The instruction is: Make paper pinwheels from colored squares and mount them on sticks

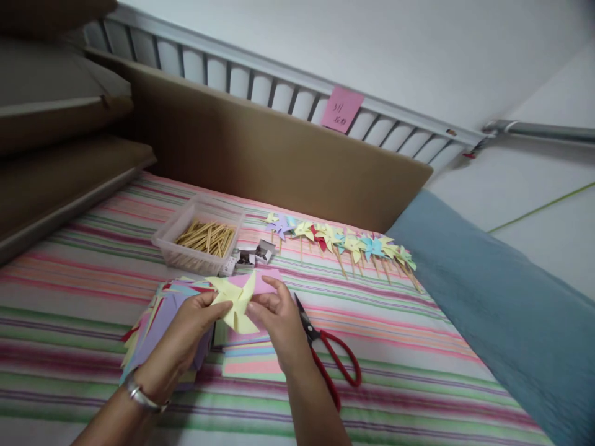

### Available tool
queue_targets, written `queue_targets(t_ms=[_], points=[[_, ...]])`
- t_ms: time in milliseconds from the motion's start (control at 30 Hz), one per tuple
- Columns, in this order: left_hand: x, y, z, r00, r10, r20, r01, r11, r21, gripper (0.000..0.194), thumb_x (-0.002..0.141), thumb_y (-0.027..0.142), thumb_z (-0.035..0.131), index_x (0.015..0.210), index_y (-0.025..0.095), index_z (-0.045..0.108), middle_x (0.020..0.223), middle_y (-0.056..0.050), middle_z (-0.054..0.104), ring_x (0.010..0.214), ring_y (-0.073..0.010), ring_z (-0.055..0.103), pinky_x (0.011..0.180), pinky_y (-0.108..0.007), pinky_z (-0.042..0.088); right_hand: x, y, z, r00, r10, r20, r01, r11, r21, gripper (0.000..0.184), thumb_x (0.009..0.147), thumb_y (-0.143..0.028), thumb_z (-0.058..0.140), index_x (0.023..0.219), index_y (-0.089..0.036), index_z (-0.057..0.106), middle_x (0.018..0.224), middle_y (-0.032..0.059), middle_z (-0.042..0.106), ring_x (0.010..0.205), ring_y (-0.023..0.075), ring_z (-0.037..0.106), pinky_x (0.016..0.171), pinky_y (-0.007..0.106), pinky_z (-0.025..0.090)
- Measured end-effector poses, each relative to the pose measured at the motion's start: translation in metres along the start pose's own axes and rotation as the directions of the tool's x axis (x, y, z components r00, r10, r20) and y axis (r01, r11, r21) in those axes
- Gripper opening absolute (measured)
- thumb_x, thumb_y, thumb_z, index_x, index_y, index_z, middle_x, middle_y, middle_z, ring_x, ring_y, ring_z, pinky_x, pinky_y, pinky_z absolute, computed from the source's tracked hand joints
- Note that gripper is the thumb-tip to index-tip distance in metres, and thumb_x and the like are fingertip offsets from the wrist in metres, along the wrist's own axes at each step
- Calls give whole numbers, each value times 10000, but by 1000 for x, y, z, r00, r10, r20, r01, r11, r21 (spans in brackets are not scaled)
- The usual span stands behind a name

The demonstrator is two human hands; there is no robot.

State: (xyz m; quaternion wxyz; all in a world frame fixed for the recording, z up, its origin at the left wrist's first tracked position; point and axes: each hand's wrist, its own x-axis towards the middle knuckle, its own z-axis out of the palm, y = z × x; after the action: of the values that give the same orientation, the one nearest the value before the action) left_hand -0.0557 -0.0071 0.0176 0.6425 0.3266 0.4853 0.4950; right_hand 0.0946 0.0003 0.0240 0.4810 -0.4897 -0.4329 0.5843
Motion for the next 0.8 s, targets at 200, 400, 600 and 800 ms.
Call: queue_targets(t_ms=[200, 400, 600, 800], points=[[0, -9, 7, 996, 84, -28, -83, 995, 49, 168, 653, 317, 719, 721, 164, 702, 685, -13, 703, 658, -173, 591, 667, -257, 440, 0, 10, 10, 996, 57, 62, -62, 994, 92, 219, 632, -224, 680, 823, -118, 664, 741, 45, 692, 677, 178, 625, 647, 272, 467], [0, -9, 7, 995, 97, -21, -94, 988, 126, 249, 614, 397, 740, 713, 170, 710, 680, -18, 706, 670, -191, 610, 668, -263, 455, 0, 12, 11, 998, 40, 44, -42, 997, 58, 220, 617, -163, 625, 813, -121, 714, 715, 34, 706, 649, 182, 627, 611, 261, 462], [4, -11, 0, 999, 51, -4, -50, 982, 180, 295, 539, 410, 781, 670, 163, 686, 667, -28, 702, 654, -209, 628, 645, -280, 478, 6, 23, 14, 995, 75, 58, -77, 996, 32, 225, 596, -178, 636, 800, -126, 714, 712, 36, 703, 669, 193, 636, 602, 265, 473], [4, 8, -21, 974, 113, -194, -116, 993, -3, 225, 532, 284, 794, 695, 161, 698, 624, 3, 704, 590, -150, 615, 568, -215, 465, 4, 11, 4, 999, -8, 52, 11, 999, -52, 189, 660, -242, 649, 813, -135, 675, 666, 18, 663, 607, 131, 604, 609, 241, 480]])
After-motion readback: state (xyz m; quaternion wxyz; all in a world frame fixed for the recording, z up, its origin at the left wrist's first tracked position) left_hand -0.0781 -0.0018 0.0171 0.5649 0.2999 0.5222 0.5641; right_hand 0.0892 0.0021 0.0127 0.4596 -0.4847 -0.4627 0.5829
